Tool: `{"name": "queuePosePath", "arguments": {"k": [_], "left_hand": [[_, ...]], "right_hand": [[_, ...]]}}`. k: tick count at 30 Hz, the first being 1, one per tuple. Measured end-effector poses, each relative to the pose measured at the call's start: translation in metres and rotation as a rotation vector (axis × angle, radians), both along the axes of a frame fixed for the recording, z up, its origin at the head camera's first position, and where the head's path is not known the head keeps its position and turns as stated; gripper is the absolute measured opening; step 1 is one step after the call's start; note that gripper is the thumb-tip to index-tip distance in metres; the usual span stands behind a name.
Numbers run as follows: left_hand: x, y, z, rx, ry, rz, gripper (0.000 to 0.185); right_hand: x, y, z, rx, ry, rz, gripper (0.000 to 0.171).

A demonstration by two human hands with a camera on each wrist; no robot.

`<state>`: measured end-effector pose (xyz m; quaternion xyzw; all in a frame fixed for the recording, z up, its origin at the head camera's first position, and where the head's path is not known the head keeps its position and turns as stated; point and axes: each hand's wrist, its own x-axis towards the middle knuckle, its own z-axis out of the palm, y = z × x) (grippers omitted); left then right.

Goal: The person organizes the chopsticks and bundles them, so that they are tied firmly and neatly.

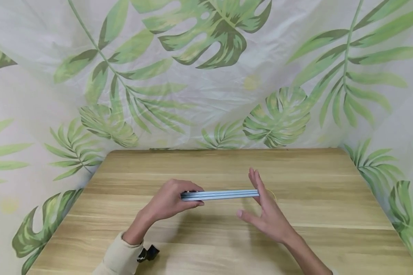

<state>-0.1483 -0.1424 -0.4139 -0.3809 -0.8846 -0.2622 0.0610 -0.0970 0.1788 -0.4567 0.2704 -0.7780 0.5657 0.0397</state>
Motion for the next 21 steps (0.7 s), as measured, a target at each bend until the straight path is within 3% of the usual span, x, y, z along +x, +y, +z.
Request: {"name": "queuePosePath", "arguments": {"k": [10,21], "left_hand": [[-0.001,-0.001,0.000,0.020,0.000,0.017,0.020],[0.000,0.008,-0.006,0.007,-0.008,-0.011,0.019]], "right_hand": [[0.014,-0.002,0.000,-0.093,0.072,0.096,0.116],[0.017,-0.007,-0.004,-0.116,0.078,0.051,0.123]]}}
